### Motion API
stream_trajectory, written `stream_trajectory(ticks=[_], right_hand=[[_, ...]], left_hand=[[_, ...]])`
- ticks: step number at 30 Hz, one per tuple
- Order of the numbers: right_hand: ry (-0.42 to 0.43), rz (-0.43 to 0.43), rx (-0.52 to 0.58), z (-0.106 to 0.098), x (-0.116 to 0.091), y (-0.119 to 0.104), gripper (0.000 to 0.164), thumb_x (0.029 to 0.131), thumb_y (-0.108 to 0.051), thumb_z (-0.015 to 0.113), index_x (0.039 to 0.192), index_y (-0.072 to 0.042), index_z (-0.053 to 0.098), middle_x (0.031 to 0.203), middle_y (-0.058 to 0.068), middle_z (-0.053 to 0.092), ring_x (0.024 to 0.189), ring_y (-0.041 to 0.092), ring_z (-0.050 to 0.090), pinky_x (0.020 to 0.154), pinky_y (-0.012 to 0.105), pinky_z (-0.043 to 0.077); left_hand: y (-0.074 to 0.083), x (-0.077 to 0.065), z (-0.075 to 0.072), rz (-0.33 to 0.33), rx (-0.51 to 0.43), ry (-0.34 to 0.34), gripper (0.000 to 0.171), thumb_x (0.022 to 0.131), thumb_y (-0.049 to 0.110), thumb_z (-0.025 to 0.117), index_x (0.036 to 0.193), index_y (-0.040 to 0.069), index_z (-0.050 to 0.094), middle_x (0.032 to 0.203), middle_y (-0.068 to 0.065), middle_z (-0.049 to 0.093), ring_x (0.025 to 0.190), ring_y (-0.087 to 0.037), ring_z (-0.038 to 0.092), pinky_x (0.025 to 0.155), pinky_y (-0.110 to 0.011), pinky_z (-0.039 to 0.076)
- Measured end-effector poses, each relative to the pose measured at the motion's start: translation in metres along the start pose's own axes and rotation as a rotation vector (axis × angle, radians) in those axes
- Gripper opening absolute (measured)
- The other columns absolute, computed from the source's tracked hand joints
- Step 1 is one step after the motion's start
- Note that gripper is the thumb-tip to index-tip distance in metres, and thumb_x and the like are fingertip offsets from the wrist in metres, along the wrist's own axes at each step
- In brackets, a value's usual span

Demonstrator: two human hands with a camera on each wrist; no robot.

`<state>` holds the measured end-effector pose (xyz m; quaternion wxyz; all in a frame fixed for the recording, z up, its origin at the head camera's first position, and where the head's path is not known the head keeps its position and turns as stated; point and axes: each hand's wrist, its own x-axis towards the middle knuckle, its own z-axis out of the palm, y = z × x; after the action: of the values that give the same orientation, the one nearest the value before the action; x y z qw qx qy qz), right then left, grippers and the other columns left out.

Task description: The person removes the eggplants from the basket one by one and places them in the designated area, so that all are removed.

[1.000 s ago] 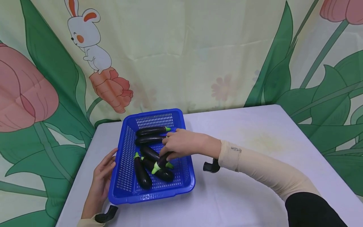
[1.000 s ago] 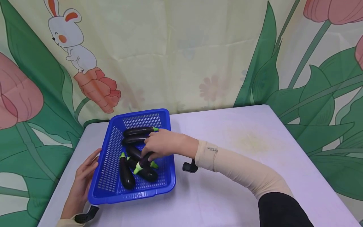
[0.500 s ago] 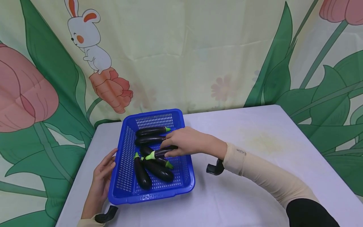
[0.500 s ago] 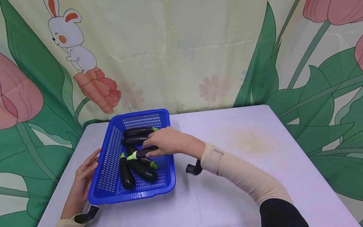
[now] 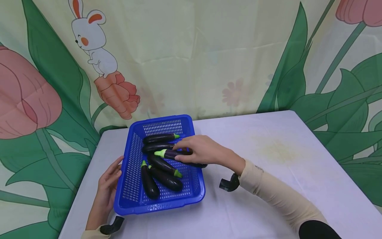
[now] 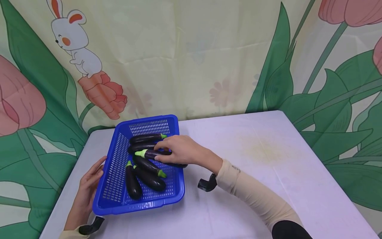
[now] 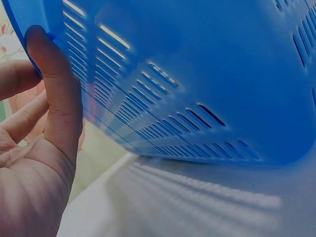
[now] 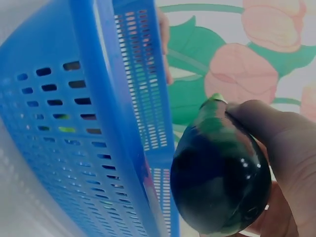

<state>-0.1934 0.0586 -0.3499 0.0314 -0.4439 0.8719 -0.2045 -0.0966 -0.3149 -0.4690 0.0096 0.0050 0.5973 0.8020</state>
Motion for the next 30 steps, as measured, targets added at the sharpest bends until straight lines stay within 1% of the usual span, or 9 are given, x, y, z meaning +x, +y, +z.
stream_trajectory(ticks=[3, 8, 11, 13, 18, 24, 28, 30], right_hand=[[0.027, 0.040, 0.053, 0.001, -0.003, 0.001, 0.036, 0.101, -0.049, 0.065, 0.129, -0.028, 0.073, 0.109, -0.012, 0.074, 0.082, 0.005, 0.059, 0.072, 0.025, 0.051], [0.087, 0.099, 0.181, 0.002, -0.010, 0.001, 0.037, 0.101, -0.046, 0.066, 0.130, -0.024, 0.073, 0.102, -0.009, 0.074, 0.081, 0.007, 0.060, 0.069, 0.025, 0.052], [0.138, 0.144, 0.267, 0.004, -0.015, 0.003, 0.034, 0.101, -0.044, 0.067, 0.128, -0.023, 0.073, 0.097, -0.008, 0.073, 0.083, 0.008, 0.063, 0.069, 0.025, 0.054], [0.175, 0.172, 0.312, 0.006, -0.019, 0.005, 0.034, 0.100, -0.042, 0.069, 0.127, -0.022, 0.074, 0.097, -0.007, 0.074, 0.084, 0.009, 0.064, 0.069, 0.026, 0.056], [0.242, 0.234, 0.376, 0.009, -0.026, 0.007, 0.033, 0.100, -0.040, 0.069, 0.127, -0.021, 0.074, 0.100, -0.003, 0.075, 0.084, 0.011, 0.067, 0.069, 0.027, 0.059], [0.296, 0.305, 0.456, 0.012, -0.035, 0.009, 0.032, 0.101, -0.040, 0.069, 0.126, -0.021, 0.074, 0.099, 0.000, 0.076, 0.083, 0.012, 0.068, 0.069, 0.030, 0.060], [0.346, 0.353, 0.482, 0.016, -0.041, 0.013, 0.032, 0.101, -0.039, 0.068, 0.126, -0.020, 0.073, 0.100, 0.000, 0.077, 0.082, 0.012, 0.069, 0.070, 0.031, 0.059], [0.366, 0.364, 0.494, 0.018, -0.043, 0.015, 0.032, 0.101, -0.039, 0.068, 0.126, -0.020, 0.073, 0.101, 0.001, 0.077, 0.083, 0.013, 0.070, 0.070, 0.032, 0.059]], left_hand=[[-0.001, 0.000, 0.000, -0.002, 0.000, 0.004, 0.053, 0.112, 0.012, 0.042, 0.163, 0.019, 0.036, 0.132, 0.005, 0.068, 0.112, -0.012, 0.073, 0.091, -0.033, 0.063], [-0.001, 0.001, -0.001, 0.001, -0.010, -0.001, 0.053, 0.112, 0.012, 0.042, 0.164, 0.018, 0.035, 0.131, 0.005, 0.068, 0.111, -0.012, 0.073, 0.091, -0.033, 0.063], [-0.001, 0.001, 0.000, 0.001, -0.017, -0.009, 0.052, 0.112, 0.011, 0.041, 0.163, 0.018, 0.036, 0.131, 0.004, 0.069, 0.111, -0.012, 0.073, 0.089, -0.032, 0.064], [0.000, 0.002, 0.000, 0.001, -0.018, -0.014, 0.053, 0.112, 0.010, 0.040, 0.164, 0.016, 0.034, 0.131, 0.004, 0.069, 0.111, -0.012, 0.073, 0.089, -0.032, 0.064], [0.001, 0.002, 0.001, 0.006, -0.017, -0.016, 0.054, 0.112, 0.011, 0.040, 0.165, 0.013, 0.029, 0.130, 0.004, 0.068, 0.111, -0.012, 0.072, 0.089, -0.031, 0.064], [0.001, 0.001, 0.001, 0.010, -0.015, -0.014, 0.053, 0.112, 0.011, 0.040, 0.164, 0.015, 0.032, 0.130, 0.004, 0.068, 0.111, -0.011, 0.072, 0.089, -0.032, 0.064], [0.000, 0.000, 0.000, 0.005, -0.011, -0.014, 0.054, 0.112, 0.011, 0.040, 0.165, 0.014, 0.030, 0.129, 0.004, 0.068, 0.111, -0.011, 0.072, 0.090, -0.032, 0.064], [-0.001, 0.000, 0.000, -0.002, -0.012, -0.015, 0.054, 0.112, 0.011, 0.040, 0.165, 0.014, 0.030, 0.129, 0.004, 0.067, 0.111, -0.011, 0.072, 0.090, -0.032, 0.064]])
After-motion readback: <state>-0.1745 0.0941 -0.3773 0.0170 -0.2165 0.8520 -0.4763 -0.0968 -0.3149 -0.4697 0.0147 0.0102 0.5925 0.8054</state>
